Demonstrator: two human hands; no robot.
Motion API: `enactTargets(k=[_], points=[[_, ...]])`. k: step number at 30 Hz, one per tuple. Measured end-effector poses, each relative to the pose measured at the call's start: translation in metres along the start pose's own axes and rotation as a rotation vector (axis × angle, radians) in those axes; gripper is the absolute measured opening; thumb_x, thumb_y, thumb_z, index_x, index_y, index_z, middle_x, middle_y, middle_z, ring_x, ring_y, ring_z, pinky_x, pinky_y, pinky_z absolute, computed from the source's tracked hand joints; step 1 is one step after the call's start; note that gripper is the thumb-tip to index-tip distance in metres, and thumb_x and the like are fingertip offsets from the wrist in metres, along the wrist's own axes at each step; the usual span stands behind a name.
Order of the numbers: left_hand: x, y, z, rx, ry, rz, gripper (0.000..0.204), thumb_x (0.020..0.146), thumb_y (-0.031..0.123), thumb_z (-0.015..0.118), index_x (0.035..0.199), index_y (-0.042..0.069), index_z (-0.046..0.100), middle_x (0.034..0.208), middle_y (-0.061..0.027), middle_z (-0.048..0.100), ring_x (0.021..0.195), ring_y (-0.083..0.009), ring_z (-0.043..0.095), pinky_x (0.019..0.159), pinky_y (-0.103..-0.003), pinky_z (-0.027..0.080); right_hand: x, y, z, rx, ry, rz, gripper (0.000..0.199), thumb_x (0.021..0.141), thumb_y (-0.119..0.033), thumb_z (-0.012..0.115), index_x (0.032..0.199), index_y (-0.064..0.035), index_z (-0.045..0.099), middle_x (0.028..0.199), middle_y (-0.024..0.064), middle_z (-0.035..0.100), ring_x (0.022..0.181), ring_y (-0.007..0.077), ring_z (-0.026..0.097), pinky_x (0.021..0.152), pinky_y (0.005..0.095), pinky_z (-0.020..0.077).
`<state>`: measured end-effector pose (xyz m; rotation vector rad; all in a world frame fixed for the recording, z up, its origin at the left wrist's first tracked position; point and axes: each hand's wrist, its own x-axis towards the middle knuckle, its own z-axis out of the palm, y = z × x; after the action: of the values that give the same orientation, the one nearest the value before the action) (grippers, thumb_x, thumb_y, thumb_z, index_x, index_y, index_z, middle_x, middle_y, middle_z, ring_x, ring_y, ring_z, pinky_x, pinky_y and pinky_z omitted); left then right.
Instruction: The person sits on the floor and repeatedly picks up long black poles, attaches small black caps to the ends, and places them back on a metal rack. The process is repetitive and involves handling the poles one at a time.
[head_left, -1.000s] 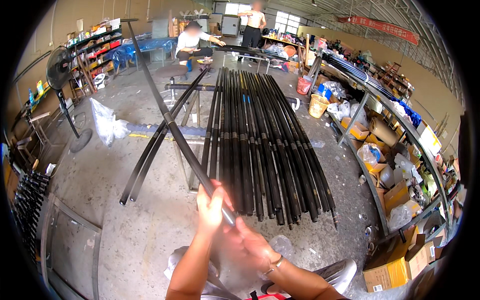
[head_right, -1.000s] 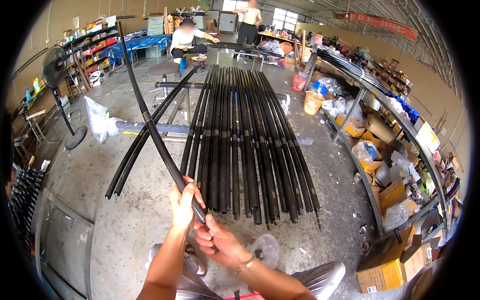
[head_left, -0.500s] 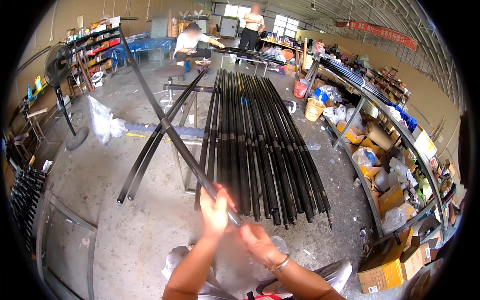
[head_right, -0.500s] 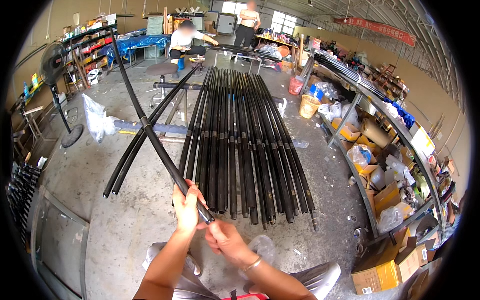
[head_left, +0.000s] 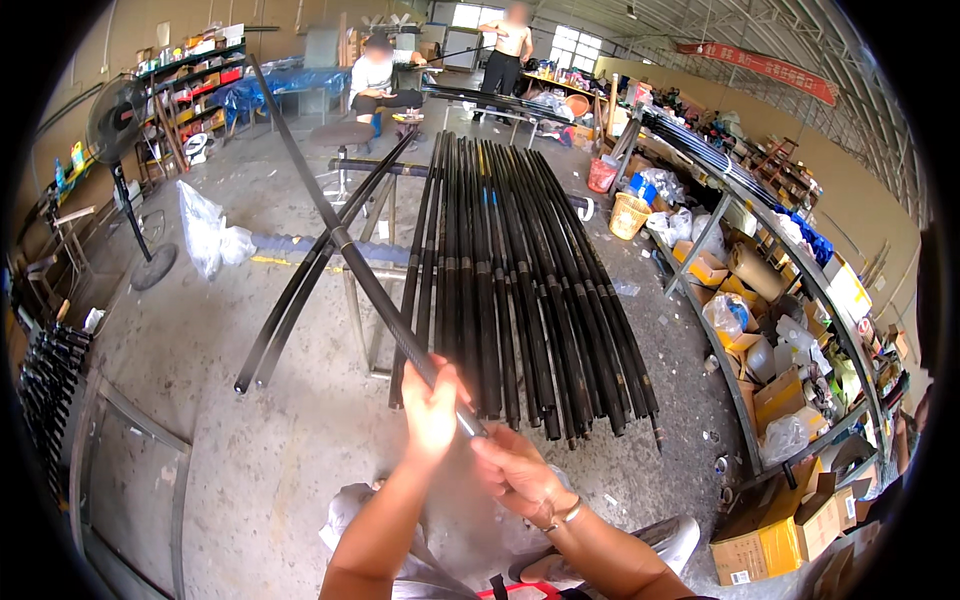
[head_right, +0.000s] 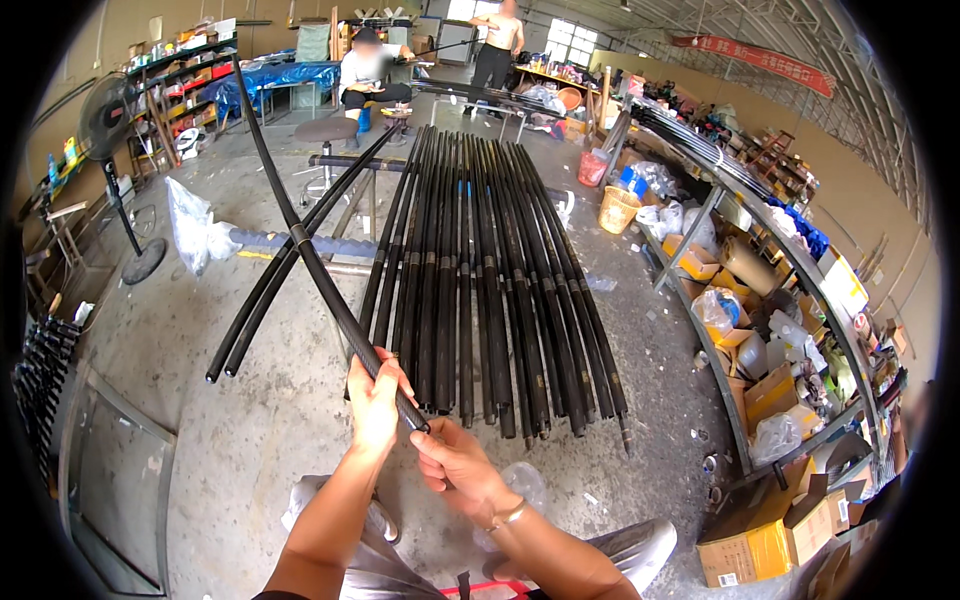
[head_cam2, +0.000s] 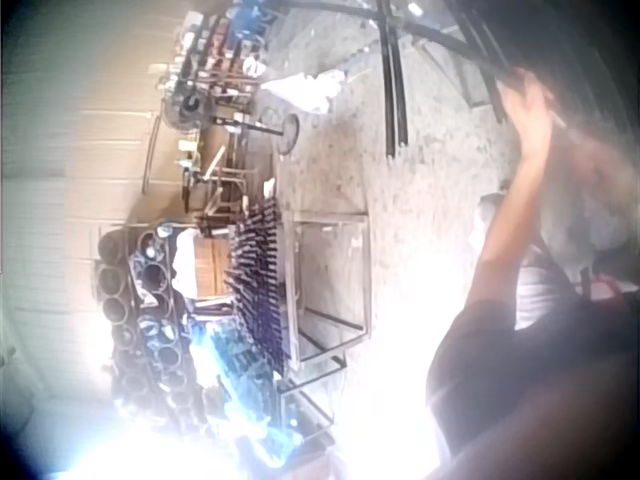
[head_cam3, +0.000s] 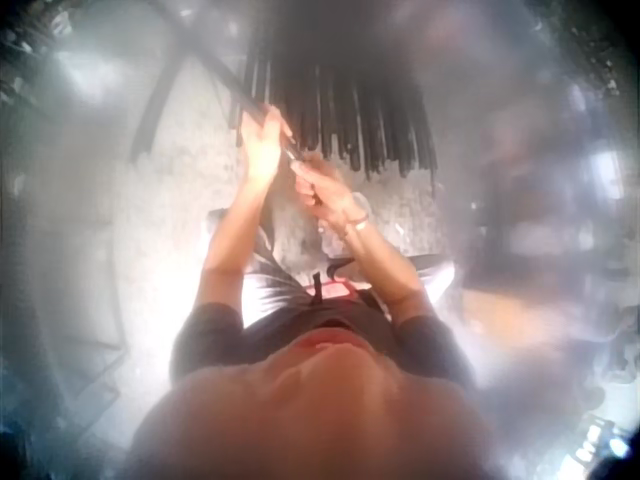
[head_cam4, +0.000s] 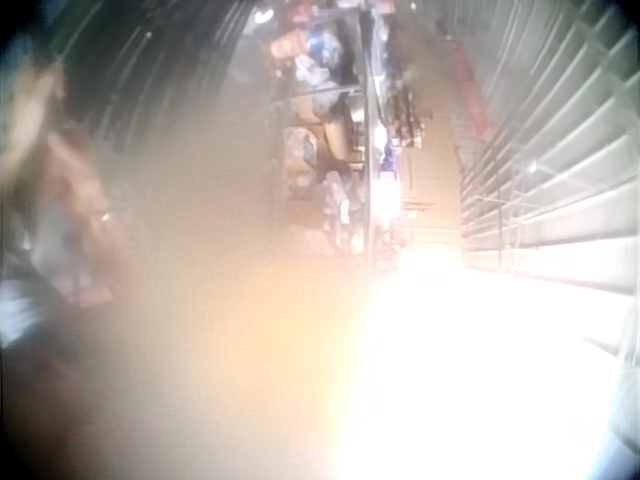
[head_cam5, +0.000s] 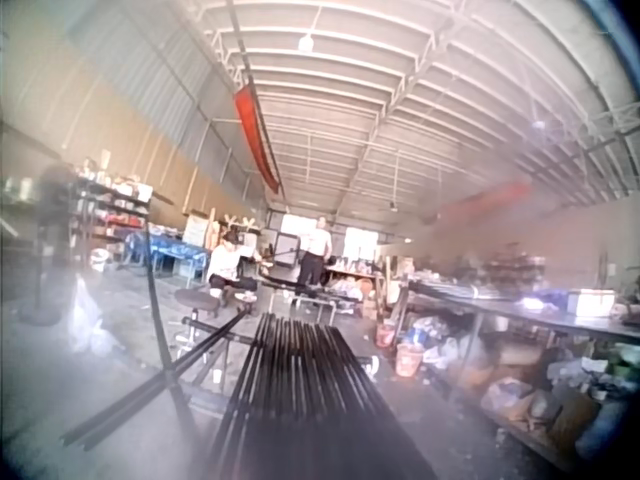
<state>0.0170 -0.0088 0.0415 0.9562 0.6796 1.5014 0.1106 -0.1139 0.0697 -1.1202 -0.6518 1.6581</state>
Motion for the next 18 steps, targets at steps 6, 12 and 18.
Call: enactTargets(k=[6,12,18], points=[[0.001,-0.005,0.001,0.031,-0.019,0.013,0.014,0.089,0.008,0.049,0.098,0.002,0.041,0.065,-0.0037,0.048,0.047,-0.0107,0.049,0.04,-0.025,0.046,-0.004,0.0,-0.005,0.248,-0.055,0.184,0.037,0.093,-0.043,0.05,0.101,-0.0069,0.05,0.063,-0.0066,0.035,0.051,0.0055,0.03,0.044,0.0205,0.0248],[0.002,-0.005,-0.002,0.048,-0.02,0.032,0.014,0.089,0.007,0.049,0.098,0.002,0.04,0.066,-0.0039,0.048,0.048,-0.011,0.049,0.04,-0.025,0.046,-0.009,-0.003,-0.005,0.258,-0.142,0.196,0.035,0.093,-0.042,0.05,0.104,-0.0086,0.051,0.064,-0.0065,0.036,0.053,0.0053,0.031,0.044,0.0203,0.0244],[0.001,0.0,0.0,0.034,-0.004,0.024,0.013,0.088,0.006,0.048,0.098,0.002,0.041,0.065,-0.004,0.049,0.047,-0.0112,0.049,0.04,-0.026,0.046,-0.011,-0.005,0.004,0.228,-0.081,0.188,0.036,0.094,-0.039,0.05,0.112,-0.0081,0.051,0.065,-0.0064,0.036,0.054,0.0046,0.031,0.045,0.0197,0.0234]])
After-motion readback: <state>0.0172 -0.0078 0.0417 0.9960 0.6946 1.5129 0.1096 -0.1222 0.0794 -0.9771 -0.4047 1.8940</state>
